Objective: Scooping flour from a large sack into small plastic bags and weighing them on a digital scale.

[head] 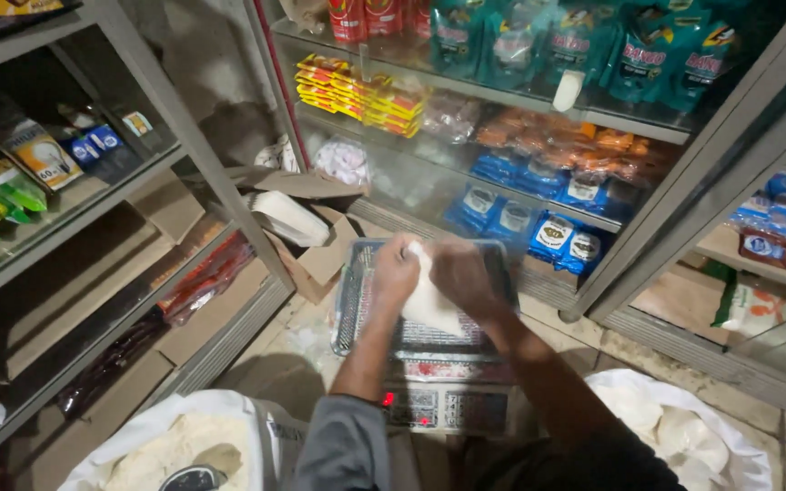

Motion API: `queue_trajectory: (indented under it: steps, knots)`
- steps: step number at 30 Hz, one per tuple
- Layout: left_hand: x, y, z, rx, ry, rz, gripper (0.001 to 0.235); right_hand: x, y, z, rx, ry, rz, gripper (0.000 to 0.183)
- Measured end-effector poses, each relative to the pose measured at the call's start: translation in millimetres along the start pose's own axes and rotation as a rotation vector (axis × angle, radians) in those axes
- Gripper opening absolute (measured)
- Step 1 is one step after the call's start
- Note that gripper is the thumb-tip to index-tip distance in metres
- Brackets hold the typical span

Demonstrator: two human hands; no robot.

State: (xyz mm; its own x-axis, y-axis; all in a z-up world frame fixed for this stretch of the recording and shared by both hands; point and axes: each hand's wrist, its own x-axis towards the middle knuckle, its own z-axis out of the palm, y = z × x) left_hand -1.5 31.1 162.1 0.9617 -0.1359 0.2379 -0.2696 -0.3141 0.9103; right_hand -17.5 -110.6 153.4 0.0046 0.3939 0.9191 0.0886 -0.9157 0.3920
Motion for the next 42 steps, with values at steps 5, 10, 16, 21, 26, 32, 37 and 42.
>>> queue_trajectory:
  steps: [5, 10, 16, 21, 26, 32, 37, 42]
  knots:
    - [-8.6, -64.5, 39.3, 0.104, 0.076, 0.051, 0.024, -40.6, -22.4, -9.0, 0.716, -0.763, 0.937, 0.031]
    - [-15.3, -110.6, 58.5, 0.127, 0.051, -0.107, 0.027, -44.0, -34.7, -13.3, 0.605, -1.112, 1.438, 0.024]
    - [-35.8, -116.6, 58.2, 0.247, 0.025, -0.242, 0.029, -61.2, -74.8, -31.7, 0.663, -0.796, 1.336, 0.014]
    - [-30.8, -137.7, 65.0, 0.157, 0.017, -0.315, 0.027, -81.1, -89.1, -29.3, 0.756, -0.514, 1.332, 0.04]
    - [-23.8, -153.9, 68.6, 0.117, 0.081, -0.326, 0.023, -98.8, -95.9, -23.3, 0.71, -0.421, 1.36, 0.052]
    - [-34.7, -116.6, 58.2, -0.169, 0.101, -0.297, 0.035, -84.8, -81.8, -25.4, 0.78, -0.674, 1.624, 0.045]
    - [-42.3, -121.7, 61.3, -0.313, 0.167, -0.31, 0.033, -70.7, -67.2, -30.2, 0.789, -0.825, 1.612, 0.049]
    - [-42.2, -104.5, 51.4, -0.426, 0.185, -0.29, 0.031, -95.9, -63.9, -12.7, 0.706, -0.916, 1.522, 0.038]
